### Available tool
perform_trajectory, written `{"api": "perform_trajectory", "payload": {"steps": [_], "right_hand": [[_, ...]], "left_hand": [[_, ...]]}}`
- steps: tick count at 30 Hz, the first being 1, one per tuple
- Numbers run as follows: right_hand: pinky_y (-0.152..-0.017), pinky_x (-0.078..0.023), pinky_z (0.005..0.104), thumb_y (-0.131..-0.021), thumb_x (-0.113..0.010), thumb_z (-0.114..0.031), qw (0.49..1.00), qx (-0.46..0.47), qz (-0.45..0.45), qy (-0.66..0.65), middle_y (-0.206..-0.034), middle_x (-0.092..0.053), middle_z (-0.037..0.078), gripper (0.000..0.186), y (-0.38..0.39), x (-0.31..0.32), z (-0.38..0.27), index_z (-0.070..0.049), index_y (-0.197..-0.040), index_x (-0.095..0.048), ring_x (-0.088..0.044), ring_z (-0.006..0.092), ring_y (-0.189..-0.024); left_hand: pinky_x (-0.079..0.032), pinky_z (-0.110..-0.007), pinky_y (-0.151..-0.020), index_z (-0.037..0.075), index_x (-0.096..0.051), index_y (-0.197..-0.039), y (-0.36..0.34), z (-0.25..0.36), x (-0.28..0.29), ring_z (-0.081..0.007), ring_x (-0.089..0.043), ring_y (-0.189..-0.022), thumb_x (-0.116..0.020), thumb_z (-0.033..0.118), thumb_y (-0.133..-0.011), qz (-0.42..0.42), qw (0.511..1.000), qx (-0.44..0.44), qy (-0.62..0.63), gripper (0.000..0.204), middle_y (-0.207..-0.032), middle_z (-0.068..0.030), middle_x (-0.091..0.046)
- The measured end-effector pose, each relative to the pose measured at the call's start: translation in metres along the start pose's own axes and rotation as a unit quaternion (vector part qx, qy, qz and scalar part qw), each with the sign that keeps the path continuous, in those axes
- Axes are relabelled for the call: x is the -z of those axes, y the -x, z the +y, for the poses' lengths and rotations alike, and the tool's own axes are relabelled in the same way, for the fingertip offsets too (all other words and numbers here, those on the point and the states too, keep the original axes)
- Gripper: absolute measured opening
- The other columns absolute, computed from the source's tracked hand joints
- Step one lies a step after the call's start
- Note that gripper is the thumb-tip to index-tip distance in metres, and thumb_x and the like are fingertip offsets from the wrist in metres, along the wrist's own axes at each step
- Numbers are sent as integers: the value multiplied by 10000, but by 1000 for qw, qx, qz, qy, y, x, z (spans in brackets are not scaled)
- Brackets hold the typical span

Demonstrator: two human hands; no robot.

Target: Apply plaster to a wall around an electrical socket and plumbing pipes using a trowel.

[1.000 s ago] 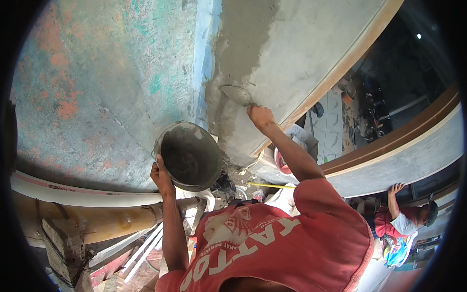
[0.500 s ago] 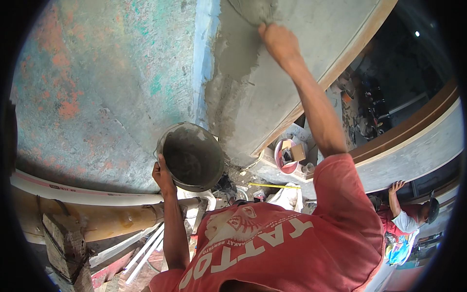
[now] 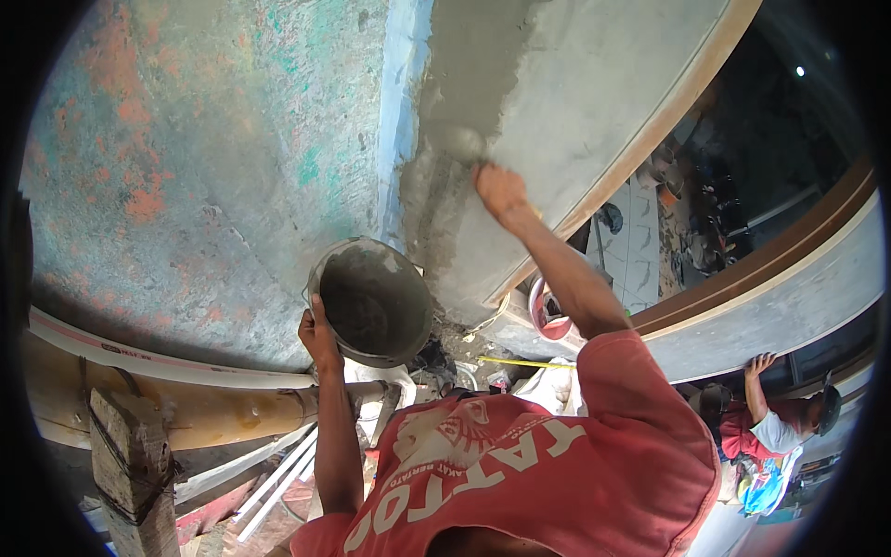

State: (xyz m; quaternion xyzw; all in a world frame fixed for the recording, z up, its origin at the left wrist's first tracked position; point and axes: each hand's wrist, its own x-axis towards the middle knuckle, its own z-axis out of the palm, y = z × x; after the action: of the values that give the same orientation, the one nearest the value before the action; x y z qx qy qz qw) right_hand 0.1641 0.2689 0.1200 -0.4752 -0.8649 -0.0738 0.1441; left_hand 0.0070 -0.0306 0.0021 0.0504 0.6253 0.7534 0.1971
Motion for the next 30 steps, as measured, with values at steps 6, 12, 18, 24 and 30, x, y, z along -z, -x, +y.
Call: {"api": "perform_trajectory", "payload": {"steps": [6,12,18,24,30], "right_hand": [[-583,-492,432,-902,-394,-304,967,108,203,114,-688,-611,186,368,-49,113,-13,-41,-725,-582,-614,332,-650],[-587,-459,407,-905,-410,-386,982,22,186,-20,-646,-594,197,427,-41,162,-14,1,-797,-554,-583,353,-624],[-614,-464,407,-810,-583,-332,946,178,-224,-155,-748,-608,139,307,98,101,-27,-71,-963,-533,-599,328,-725],[-684,-446,387,-771,-514,-186,935,341,-77,59,-873,-569,101,294,170,-20,-52,-104,-1051,-546,-573,254,-814],[-715,-357,349,-750,-497,-205,914,389,41,104,-900,-516,89,346,192,-33,-89,-49,-1057,-534,-494,216,-826]], "left_hand": [[-225,-240,-483,110,-338,-545,3,2,6,-53,-258,-537,-603,397,-834,-16,1000,12,18,486,-548,68,-327],[-261,-261,-515,20,-425,-591,-2,-10,10,-74,-291,-581,-587,425,-835,2,997,-27,-68,500,-576,39,-368],[-219,-227,-486,110,-415,-573,-4,-3,10,-47,-263,-546,-600,400,-836,-37,999,-1,-21,433,-568,77,-340],[-178,-215,-471,144,-362,-546,2,5,0,-32,-229,-509,-583,356,-860,-97,995,-13,33,438,-534,89,-314],[-194,-216,-484,133,-362,-547,7,8,-1,-32,-247,-535,-577,349,-865,-113,993,-17,-19,441,-550,86,-335]]}}
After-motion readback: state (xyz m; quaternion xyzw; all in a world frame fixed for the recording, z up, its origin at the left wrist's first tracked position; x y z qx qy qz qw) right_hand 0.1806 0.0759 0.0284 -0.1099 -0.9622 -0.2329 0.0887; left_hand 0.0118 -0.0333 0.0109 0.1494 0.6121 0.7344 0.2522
